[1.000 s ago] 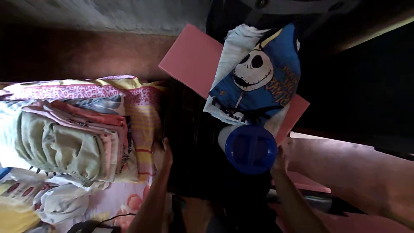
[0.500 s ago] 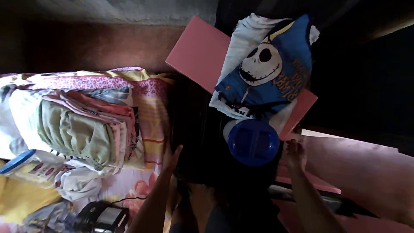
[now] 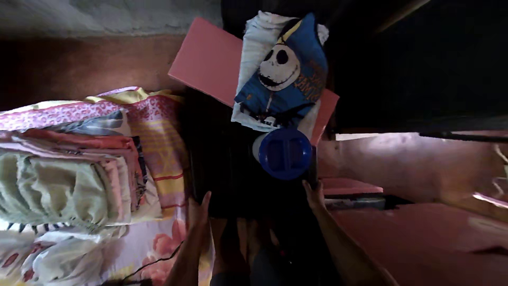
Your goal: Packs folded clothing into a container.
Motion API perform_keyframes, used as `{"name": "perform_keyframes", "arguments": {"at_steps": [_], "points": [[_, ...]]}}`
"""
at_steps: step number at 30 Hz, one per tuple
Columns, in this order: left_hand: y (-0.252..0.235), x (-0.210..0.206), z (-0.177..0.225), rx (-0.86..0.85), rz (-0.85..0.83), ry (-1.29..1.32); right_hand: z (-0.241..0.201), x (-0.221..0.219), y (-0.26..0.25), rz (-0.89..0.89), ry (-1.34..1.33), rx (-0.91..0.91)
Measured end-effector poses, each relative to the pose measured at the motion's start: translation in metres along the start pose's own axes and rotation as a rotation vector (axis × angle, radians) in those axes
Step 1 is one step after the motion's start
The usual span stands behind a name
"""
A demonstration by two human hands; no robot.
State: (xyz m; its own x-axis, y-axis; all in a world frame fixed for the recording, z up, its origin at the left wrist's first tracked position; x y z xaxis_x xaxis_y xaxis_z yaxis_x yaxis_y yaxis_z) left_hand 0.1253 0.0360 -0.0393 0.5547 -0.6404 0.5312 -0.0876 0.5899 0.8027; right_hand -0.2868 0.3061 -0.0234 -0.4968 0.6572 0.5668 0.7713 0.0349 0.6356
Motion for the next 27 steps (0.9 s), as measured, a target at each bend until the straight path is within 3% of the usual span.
{"name": "perform_keyframes", "arguments": {"at_steps": [9, 18, 21, 27], "points": [[0.035, -0.045, 0.003, -0.021, -0.083, -0.022, -0.031, 0.029, -0.049, -0.071, 0.186, 0.0], [0.088, -0.126, -0.003, 0.063, -0.37, -0.12, -0.059, 0.07, -0.1, 0.003, 0.251, 0.031], [0.081, -0.128, 0.016, -0.013, -0.274, -0.063, -0.064, 0.081, -0.118, -0.01, 0.287, 0.077], [0.022, -0.064, 0.117, -0.105, 0.038, 0.045, -0.062, 0.096, -0.142, -0.051, 0.431, 0.1]]}}
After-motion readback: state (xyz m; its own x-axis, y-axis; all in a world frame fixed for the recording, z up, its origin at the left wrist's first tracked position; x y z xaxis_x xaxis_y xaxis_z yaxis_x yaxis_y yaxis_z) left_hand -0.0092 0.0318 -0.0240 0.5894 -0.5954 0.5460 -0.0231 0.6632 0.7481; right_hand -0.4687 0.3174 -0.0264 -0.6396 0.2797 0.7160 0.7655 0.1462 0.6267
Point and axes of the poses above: each hand's wrist, its own y-axis away from the middle knuckle, its own x-axis out of the back of the hand, z = x × y, the point moved 9 cm from there along -y, towards the middle knuckle, and after that the axes turned 15 degrees about -y, right-handed, at the moved point
